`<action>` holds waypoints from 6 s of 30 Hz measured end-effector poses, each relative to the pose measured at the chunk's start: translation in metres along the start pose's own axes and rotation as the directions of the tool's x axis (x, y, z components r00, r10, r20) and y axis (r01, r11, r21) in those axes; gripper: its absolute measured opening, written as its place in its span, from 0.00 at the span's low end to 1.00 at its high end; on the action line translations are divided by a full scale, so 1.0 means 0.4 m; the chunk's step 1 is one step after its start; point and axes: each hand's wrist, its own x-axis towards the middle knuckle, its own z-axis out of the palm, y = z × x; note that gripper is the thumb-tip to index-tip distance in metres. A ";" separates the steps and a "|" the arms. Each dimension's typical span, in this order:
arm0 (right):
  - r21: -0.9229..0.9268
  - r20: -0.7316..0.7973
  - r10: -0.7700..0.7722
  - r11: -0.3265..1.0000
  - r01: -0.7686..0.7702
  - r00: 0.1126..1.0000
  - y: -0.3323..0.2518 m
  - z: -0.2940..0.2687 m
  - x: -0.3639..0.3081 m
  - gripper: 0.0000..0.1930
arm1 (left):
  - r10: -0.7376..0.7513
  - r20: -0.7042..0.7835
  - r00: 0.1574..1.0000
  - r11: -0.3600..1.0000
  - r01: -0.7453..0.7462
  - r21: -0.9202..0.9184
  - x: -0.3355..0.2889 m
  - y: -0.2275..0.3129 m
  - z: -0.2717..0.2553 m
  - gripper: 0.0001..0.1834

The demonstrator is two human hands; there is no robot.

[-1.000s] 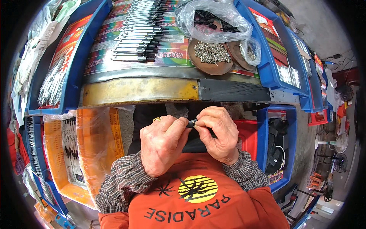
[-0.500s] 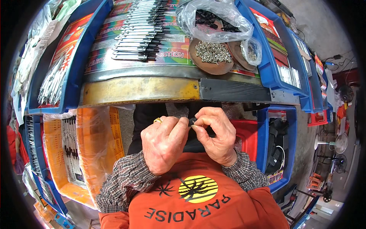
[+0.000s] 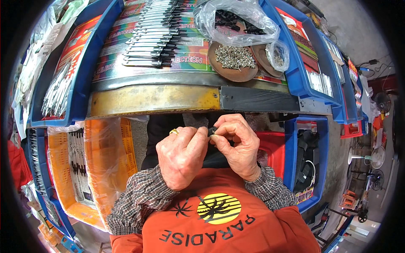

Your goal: The person assembles components by aligning metal strips, attaching black plastic end caps to them by hand, and placing the assembled parts onto the table and into trays.

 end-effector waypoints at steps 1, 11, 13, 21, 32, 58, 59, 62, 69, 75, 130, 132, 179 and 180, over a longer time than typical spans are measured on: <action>0.000 0.000 0.000 1.000 0.000 1.000 0.004 -0.001 -0.001 0.06 | 0.000 0.000 1.000 1.000 0.000 0.000 0.001 0.000 0.000 0.15; 0.186 0.072 0.183 0.963 -0.193 0.980 -0.014 -0.012 -0.001 0.16 | -0.018 -0.018 1.000 0.998 0.017 -0.058 0.005 -0.001 -0.005 0.14; 0.203 0.101 0.226 0.949 -0.243 0.969 -0.014 -0.016 -0.001 0.16 | -0.022 -0.018 1.000 0.998 0.021 -0.063 0.004 0.000 -0.006 0.14; 0.259 0.144 0.328 0.898 -0.355 0.934 -0.020 -0.014 0.006 0.11 | -0.023 0.005 1.000 0.997 0.023 -0.073 0.002 0.002 -0.008 0.14; 0.432 0.135 0.225 0.863 -0.262 0.965 0.038 -0.005 -0.005 0.06 | -0.013 -0.029 1.000 0.993 0.009 -0.115 -0.004 -0.005 0.005 0.14; 0.276 -0.013 0.282 0.923 -0.268 0.959 0.037 0.017 -0.012 0.04 | 0.071 -0.019 0.997 0.995 -0.072 -0.063 -0.016 -0.023 0.033 0.14; 0.291 0.029 0.291 0.913 -0.286 0.956 0.039 0.010 -0.007 0.04 | 0.073 -0.024 0.997 0.996 -0.074 -0.057 -0.016 -0.025 0.034 0.14; 0.308 0.070 0.288 0.904 -0.296 0.955 0.038 0.003 -0.006 0.04 | 0.044 0.002 0.999 0.997 -0.043 -0.066 -0.019 -0.018 0.026 0.14; 0.430 0.046 0.316 0.850 -0.305 0.948 0.026 0.019 -0.005 0.06 | -0.011 0.024 1.000 0.997 0.013 -0.081 -0.009 -0.014 0.015 0.14; 0.354 0.124 0.310 0.874 -0.334 0.942 0.027 0.003 0.009 0.04 | 0.031 0.018 0.999 0.999 -0.030 -0.038 -0.008 -0.022 0.018 0.13; 0.177 0.049 0.168 0.969 -0.174 0.985 0.016 0.018 0.019 0.07 | -0.012 0.021 1.000 0.987 0.015 -0.157 0.006 -0.039 0.006 0.14; 0.195 0.056 0.174 0.964 -0.181 0.983 0.010 0.012 0.018 0.11 | 0.008 0.032 0.999 0.990 -0.003 -0.143 0.021 -0.040 -0.013 0.14; -0.101 -0.016 0.002 0.995 -0.003 1.000 0.053 -0.068 0.058 0.13 | 0.137 -0.093 0.986 0.879 -0.078 0.471 0.713 -0.608 0.075 0.10; -0.103 -0.013 -0.002 0.995 0.000 1.000 0.050 -0.068 0.060 0.13 | 0.095 -0.082 0.992 0.885 -0.047 0.463 0.713 -0.600 0.076 0.11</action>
